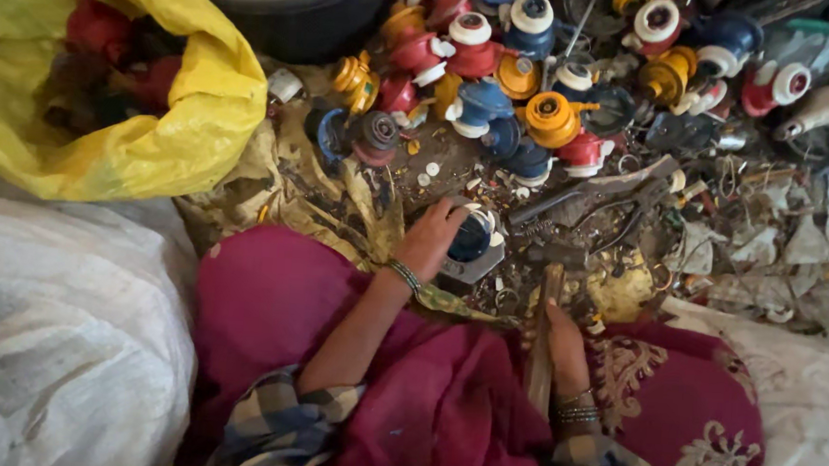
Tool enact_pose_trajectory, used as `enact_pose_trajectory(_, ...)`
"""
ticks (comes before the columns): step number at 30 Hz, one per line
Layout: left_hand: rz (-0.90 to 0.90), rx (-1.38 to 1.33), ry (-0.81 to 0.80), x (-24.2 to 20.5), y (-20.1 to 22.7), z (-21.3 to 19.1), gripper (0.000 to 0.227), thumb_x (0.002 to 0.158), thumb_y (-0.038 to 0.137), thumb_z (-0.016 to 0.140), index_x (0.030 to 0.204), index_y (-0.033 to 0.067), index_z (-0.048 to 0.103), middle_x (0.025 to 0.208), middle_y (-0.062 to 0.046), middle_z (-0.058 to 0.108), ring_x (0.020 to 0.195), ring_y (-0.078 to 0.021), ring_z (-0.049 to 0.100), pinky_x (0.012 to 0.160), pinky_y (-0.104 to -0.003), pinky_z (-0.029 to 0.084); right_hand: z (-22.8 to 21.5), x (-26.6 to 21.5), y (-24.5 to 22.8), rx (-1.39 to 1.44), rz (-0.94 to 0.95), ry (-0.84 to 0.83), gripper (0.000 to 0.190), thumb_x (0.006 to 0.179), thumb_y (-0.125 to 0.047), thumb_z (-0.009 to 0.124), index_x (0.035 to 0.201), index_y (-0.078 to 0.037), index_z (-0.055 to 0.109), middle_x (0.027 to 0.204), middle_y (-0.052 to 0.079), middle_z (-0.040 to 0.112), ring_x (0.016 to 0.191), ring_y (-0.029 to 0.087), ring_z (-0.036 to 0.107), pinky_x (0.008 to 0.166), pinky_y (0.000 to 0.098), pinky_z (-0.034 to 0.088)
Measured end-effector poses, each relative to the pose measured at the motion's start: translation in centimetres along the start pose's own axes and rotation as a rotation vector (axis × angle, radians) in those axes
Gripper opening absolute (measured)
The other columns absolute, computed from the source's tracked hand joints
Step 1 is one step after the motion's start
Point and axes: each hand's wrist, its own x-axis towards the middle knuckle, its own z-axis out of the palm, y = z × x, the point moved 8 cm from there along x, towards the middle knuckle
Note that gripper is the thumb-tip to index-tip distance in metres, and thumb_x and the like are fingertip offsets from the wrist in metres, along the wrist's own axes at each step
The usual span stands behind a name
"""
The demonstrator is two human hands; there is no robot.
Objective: The person sits on the floor and uses a hammer and metal block to strike and shape a blue suspension component. They repeatedly reposition the part and strike it to adjust its form.
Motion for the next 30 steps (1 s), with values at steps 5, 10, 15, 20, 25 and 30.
enact_pose_trajectory(5, 0.052, -0.042, -0.032, 0.3, -0.1, -0.3, 0.051, 0.084, -0.006, 0.056, 0.134, 0.0048, 0.055, 0.135, -0.017, 0.053, 0.126, -0.0371, 0.055, 0.104, -0.041, 0.047, 0.4, -1.2, -0.4, 0.002, 0.019, 0.039, 0.039, 0.103, -0.044, 0.05, 0.104, -0.008, 0.064, 0.078, 0.009, 0.066, 0.06, 0.02, 0.059, 0.054, 0.035, 0.052)
enact_pose_trajectory(10, 0.065, 0.041, -0.05, 0.3, -0.4, -0.6, 0.047, 0.088, -0.004, 0.054, 0.133, 0.009, 0.057, 0.128, -0.014, 0.056, 0.124, -0.0341, 0.059, 0.105, -0.04, 0.049, 0.7, -1.0, -0.5, -0.015, 0.033, 0.04, 0.041, 0.105, -0.046, 0.052, 0.1, -0.006, 0.064, 0.076, 0.009, 0.064, 0.057, 0.022, 0.058, 0.052, 0.0348, 0.05)
enact_pose_trajectory(15, 0.108, 0.064, -0.061, 0.1, 0.1, -1.3, 0.048, 0.085, -0.004, 0.056, 0.131, 0.0082, 0.059, 0.133, -0.015, 0.057, 0.121, -0.0346, 0.058, 0.097, -0.041, 0.051, 0.9, -1.5, -1.3, 0.024, -0.001, 0.021, 0.039, 0.102, -0.046, 0.053, 0.103, -0.009, 0.067, 0.076, 0.006, 0.065, 0.059, 0.018, 0.06, 0.054, 0.0338, 0.052)
enact_pose_trajectory(20, 0.061, 0.065, -0.018, 0.2, 1.1, -0.1, 0.032, 0.088, 0.011, 0.066, 0.12, 0.0085, 0.063, 0.121, -0.013, 0.06, 0.107, -0.0342, 0.064, 0.084, -0.045, 0.055, 1.6, -2.4, -1.6, 0.017, 0.03, 0.03, 0.043, 0.101, -0.048, 0.056, 0.098, -0.006, 0.065, 0.074, 0.008, 0.063, 0.057, 0.021, 0.06, 0.053, 0.0344, 0.052)
enact_pose_trajectory(25, 0.125, 0.214, 0.324, 0.7, 1.7, 0.2, 0.025, 0.093, 0.008, 0.065, 0.117, 0.0025, 0.061, 0.111, -0.016, 0.062, 0.103, -0.0383, 0.066, 0.085, -0.043, 0.057, 2.0, -2.8, -1.9, 0.044, -0.003, -0.003, 0.036, 0.1, -0.043, 0.061, 0.096, -0.008, 0.065, 0.071, 0.005, 0.062, 0.055, 0.018, 0.059, 0.051, 0.0326, 0.05)
enact_pose_trajectory(30, 0.057, 0.113, 0.382, -0.4, 0.7, 1.4, 0.026, 0.088, 0.007, 0.064, 0.113, 0.0027, 0.061, 0.107, -0.016, 0.065, 0.095, -0.0368, 0.068, 0.082, -0.044, 0.058, 2.0, -2.4, -2.2, -0.034, -0.019, 0.017, 0.035, 0.098, -0.042, 0.062, 0.092, -0.007, 0.065, 0.067, 0.006, 0.062, 0.052, 0.021, 0.059, 0.049, 0.033, 0.049)
